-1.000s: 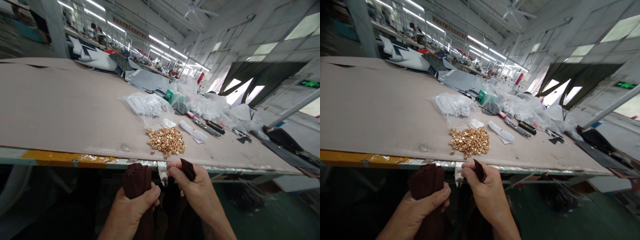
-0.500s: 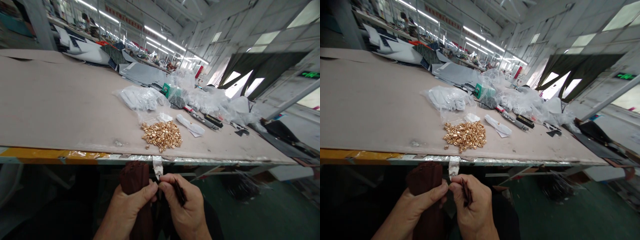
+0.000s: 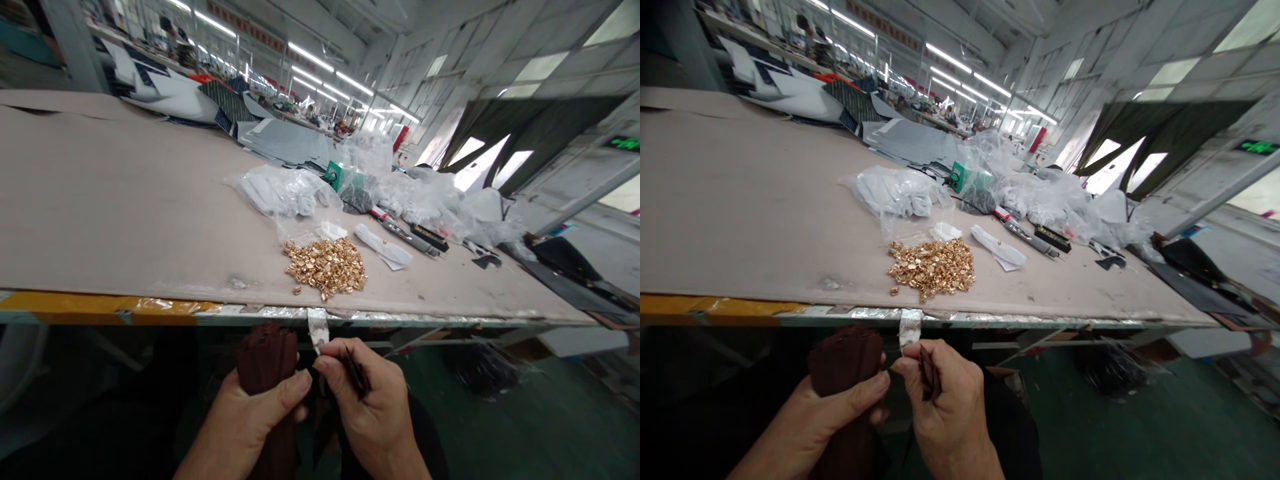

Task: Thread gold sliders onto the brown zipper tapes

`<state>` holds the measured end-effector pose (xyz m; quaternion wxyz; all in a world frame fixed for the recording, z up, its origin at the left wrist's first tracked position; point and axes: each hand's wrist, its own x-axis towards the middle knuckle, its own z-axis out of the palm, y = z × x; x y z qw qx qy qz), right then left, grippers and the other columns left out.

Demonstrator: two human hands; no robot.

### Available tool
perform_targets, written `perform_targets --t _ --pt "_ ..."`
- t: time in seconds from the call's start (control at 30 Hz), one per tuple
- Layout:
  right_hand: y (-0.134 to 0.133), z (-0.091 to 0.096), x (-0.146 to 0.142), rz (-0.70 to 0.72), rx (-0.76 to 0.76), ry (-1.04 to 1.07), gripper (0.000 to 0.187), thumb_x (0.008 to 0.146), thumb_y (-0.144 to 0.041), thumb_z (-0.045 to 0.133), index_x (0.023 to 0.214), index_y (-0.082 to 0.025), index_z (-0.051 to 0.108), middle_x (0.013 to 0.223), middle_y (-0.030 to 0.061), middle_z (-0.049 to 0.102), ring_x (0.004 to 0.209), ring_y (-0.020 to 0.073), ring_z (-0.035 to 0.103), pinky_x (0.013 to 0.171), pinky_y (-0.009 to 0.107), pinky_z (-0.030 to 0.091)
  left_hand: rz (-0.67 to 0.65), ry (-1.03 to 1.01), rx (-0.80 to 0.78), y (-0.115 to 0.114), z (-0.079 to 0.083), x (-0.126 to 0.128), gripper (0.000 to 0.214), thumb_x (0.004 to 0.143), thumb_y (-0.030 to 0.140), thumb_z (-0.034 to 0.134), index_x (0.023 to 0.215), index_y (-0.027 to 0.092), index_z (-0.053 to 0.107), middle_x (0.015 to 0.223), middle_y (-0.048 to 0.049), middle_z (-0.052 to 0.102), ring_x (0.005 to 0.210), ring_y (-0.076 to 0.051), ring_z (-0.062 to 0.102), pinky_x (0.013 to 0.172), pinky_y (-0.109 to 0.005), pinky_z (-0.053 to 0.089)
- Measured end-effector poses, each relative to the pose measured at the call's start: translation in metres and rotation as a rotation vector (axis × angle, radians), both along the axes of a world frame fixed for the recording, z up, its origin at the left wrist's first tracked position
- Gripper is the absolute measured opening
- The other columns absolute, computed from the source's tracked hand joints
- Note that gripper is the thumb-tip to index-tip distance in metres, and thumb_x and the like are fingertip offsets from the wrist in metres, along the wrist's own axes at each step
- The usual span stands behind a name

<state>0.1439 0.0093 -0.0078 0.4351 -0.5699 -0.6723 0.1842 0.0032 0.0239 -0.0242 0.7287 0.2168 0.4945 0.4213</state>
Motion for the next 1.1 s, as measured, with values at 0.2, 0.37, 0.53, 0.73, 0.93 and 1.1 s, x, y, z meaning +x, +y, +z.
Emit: perform_targets --t 0.2,0.37,0.53,0.73,0.93,1.1 --pt "0.004 0.003 -0.005 -0.009 -0.137 0.181 0.013 0.090 -0.025 0.059 0.082 -0.018 0.066 0.064 -0.0022 0.062 0.055 0.0109 0.054 0.053 0.019 0.042 0.065 -0.016 0.080 0.001 -0.008 0.000 0.035 0.046 0.024 0.089 0.076 0.016 0.071 0.050 0.0036 0.063 0.045 -0.013 0.055 0.049 -0.025 0.044" --pt "0.018 0.011 -0.006 -0.015 -0.264 0.349 0.013 0.086 -0.025 0.063 0.075 -0.017 0.064 0.065 -0.0026 0.061 0.060 0.0109 0.052 0.056 0.019 0.042 0.066 0.025 0.141 -0.002 -0.015 0.004 0.036 0.044 0.025 0.090 0.073 0.015 0.072 0.052 0.0036 0.062 0.048 -0.014 0.056 0.050 -0.026 0.046" --pt "0.009 0.013 -0.002 -0.063 -0.207 0.337 0.012 0.080 -0.028 0.071 0.083 -0.017 0.066 0.058 -0.0059 0.052 0.052 0.0086 0.043 0.049 0.019 0.036 0.069 0.154 0.231 -0.006 -0.025 0.009 0.025 0.052 0.028 0.085 0.067 0.017 0.069 0.054 0.0025 0.063 0.050 -0.016 0.056 0.049 -0.026 0.046" --pt "-0.010 0.015 -0.013 0.134 0.012 0.196 0.011 0.071 -0.016 0.076 0.079 -0.012 0.070 0.059 -0.0026 0.052 0.048 0.0085 0.045 0.045 0.020 0.034 0.028 -0.010 0.329 -0.003 -0.020 0.013 0.025 0.043 0.026 0.088 0.058 0.020 0.069 0.060 -0.0001 0.067 0.061 -0.022 0.062 0.056 -0.030 0.052" --pt "-0.008 0.010 -0.015 0.181 0.008 0.289 0.013 0.076 -0.017 0.071 0.065 -0.014 0.065 0.061 0.0021 0.059 0.058 0.0132 0.053 0.055 0.024 0.041 -0.068 -0.029 0.346 0.000 -0.012 0.009 0.024 0.039 0.009 0.088 0.057 0.018 0.073 0.059 -0.0002 0.070 0.059 -0.019 0.060 0.057 -0.027 0.051" --pt "-0.011 0.008 -0.007 0.075 -0.370 0.751 0.017 0.074 -0.029 0.075 0.069 -0.016 0.066 0.050 -0.0057 0.047 0.045 0.0067 0.038 0.045 0.020 0.033 -0.023 -0.349 -0.002 -0.011 0.001 0.008 0.046 0.039 0.015 0.088 0.083 0.021 0.073 0.070 -0.0020 0.074 0.068 -0.025 0.069 0.066 -0.034 0.053"
